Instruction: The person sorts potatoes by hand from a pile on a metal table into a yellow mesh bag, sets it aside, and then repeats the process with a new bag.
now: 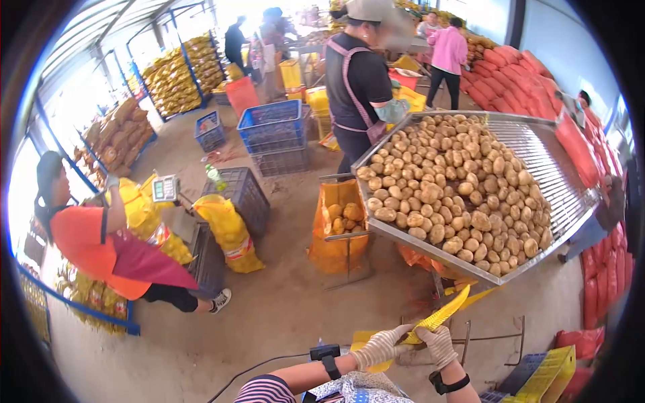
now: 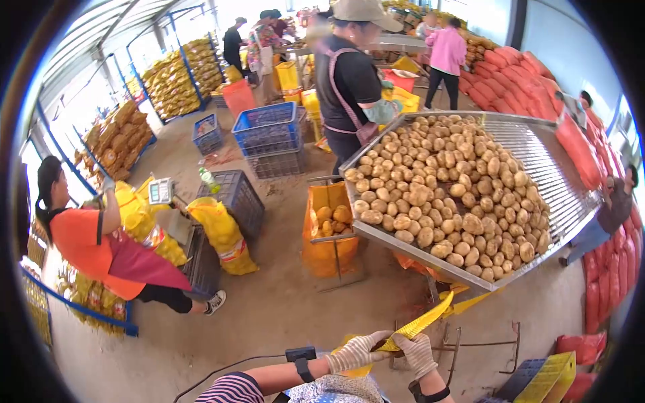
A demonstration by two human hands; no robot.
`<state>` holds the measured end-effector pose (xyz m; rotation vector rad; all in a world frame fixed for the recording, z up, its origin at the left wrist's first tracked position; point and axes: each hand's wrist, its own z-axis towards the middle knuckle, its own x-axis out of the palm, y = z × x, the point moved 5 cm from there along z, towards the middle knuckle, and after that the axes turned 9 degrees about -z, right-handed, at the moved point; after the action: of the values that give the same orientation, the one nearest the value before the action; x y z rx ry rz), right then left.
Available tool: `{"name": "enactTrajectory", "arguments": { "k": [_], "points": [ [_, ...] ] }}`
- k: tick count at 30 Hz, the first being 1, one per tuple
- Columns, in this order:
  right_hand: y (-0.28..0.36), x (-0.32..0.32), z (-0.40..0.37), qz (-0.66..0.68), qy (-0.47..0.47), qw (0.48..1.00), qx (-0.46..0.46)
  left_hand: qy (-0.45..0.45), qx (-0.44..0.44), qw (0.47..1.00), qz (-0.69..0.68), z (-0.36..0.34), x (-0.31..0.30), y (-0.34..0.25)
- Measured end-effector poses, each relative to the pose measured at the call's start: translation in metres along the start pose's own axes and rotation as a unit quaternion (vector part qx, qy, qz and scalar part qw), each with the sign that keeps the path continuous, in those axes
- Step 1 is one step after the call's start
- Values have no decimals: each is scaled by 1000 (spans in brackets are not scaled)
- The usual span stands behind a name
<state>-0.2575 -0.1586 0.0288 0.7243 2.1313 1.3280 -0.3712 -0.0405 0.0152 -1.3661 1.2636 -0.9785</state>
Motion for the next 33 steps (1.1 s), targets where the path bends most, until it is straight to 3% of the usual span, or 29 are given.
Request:
{"name": "enactTrajectory", "arguments": {
  "k": [2,5,10,12,14,16,19,22,26,28,29,31,33],
  "points": [
    [-5,-1,-21,66,0,993,93,25,-2,998,-56,0,21,15],
    [-28,-8,-39,90,-35,990,102,-26,-64,967,-246,-3,45,29],
    [-74,-28,-77,138,-74,986,62,10,-141,973,-183,-28,82,10],
    [-85,-42,-109,46,-92,990,92,-8,-100,986,-133,-37,106,17],
    [-89,-48,-146,132,-142,978,73,3,-82,991,-110,-47,127,24],
    [-117,-57,-181,158,-166,972,47,13,-85,981,-173,-57,155,34],
    [-181,-65,-238,177,-181,958,132,54,-136,982,-118,-86,209,44],
    [-212,-69,-271,229,-209,946,100,87,-176,971,-133,-96,244,54],
    [-261,-83,-332,272,-270,918,99,182,-134,973,-39,-99,306,87],
    [-277,-95,-358,209,-313,920,107,180,-153,971,-25,-95,324,87],
    [-269,-104,-374,200,-333,914,118,165,-227,955,-99,-91,327,90],
    [-279,-122,-411,192,-310,907,214,179,-204,958,-88,-78,338,78],
    [-307,-145,-445,147,-367,888,235,201,-192,956,-93,-70,353,61]
  ]
}}
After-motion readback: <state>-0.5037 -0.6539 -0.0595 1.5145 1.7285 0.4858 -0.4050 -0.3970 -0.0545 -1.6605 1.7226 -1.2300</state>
